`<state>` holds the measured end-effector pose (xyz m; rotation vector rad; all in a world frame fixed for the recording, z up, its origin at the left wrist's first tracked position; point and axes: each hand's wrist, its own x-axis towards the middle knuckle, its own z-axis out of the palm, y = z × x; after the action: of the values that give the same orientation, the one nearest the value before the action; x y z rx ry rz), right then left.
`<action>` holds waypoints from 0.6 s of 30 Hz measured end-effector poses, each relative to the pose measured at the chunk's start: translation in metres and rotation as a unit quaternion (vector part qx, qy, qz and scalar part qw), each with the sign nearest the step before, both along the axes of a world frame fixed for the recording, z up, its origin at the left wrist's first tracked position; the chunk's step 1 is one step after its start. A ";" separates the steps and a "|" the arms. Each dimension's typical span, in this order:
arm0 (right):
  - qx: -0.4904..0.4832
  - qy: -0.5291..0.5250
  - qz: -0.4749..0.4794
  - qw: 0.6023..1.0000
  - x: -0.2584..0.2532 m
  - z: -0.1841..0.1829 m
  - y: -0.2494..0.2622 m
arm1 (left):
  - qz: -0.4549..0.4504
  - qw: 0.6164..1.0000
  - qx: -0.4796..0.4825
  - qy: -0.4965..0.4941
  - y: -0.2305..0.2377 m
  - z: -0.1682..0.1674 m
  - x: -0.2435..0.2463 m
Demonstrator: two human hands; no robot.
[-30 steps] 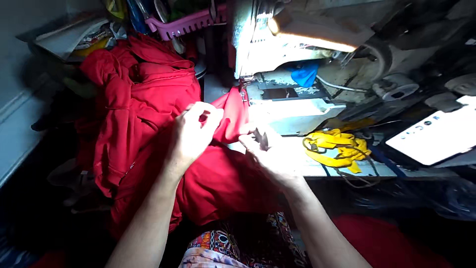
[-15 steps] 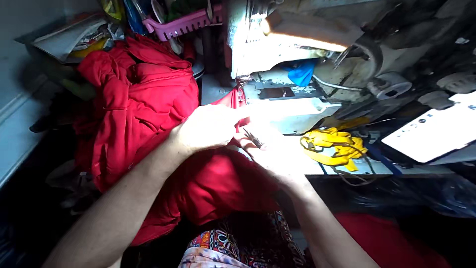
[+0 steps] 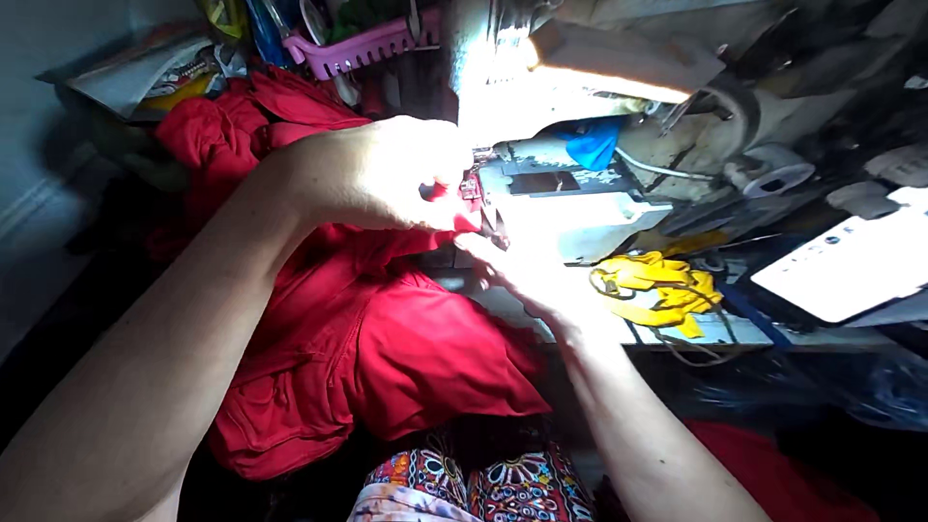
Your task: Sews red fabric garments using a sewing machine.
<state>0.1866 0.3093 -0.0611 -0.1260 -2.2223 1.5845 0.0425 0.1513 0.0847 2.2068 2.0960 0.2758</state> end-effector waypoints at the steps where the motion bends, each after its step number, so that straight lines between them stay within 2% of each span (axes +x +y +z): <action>1: -0.030 -0.001 0.004 1.000 0.004 -0.005 -0.001 | 0.007 1.000 -0.020 -0.019 0.002 0.000 0.000; 3: -0.079 -0.003 0.002 0.997 0.002 -0.020 0.003 | 0.050 0.996 -0.069 -0.029 0.007 -0.002 0.000; 5: -0.111 0.020 0.005 0.994 -0.005 -0.030 0.006 | 0.086 0.991 -0.101 0.035 0.013 -0.004 -0.003; 8: -0.097 0.047 0.026 0.994 -0.014 -0.028 0.013 | 0.128 0.982 -0.096 0.103 0.016 -0.006 -0.005; 15: -0.108 0.032 0.030 0.993 -0.017 -0.030 0.018 | 0.113 0.983 -0.039 0.141 0.011 -0.002 0.018; 18: -0.112 0.031 0.036 0.993 -0.017 -0.031 0.019 | 0.119 0.980 -0.045 0.150 0.011 -0.003 0.024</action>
<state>0.1696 0.3283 -0.0922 -0.0587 -2.0176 1.8488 0.0670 0.1625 0.0815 2.0534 2.4755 -0.1488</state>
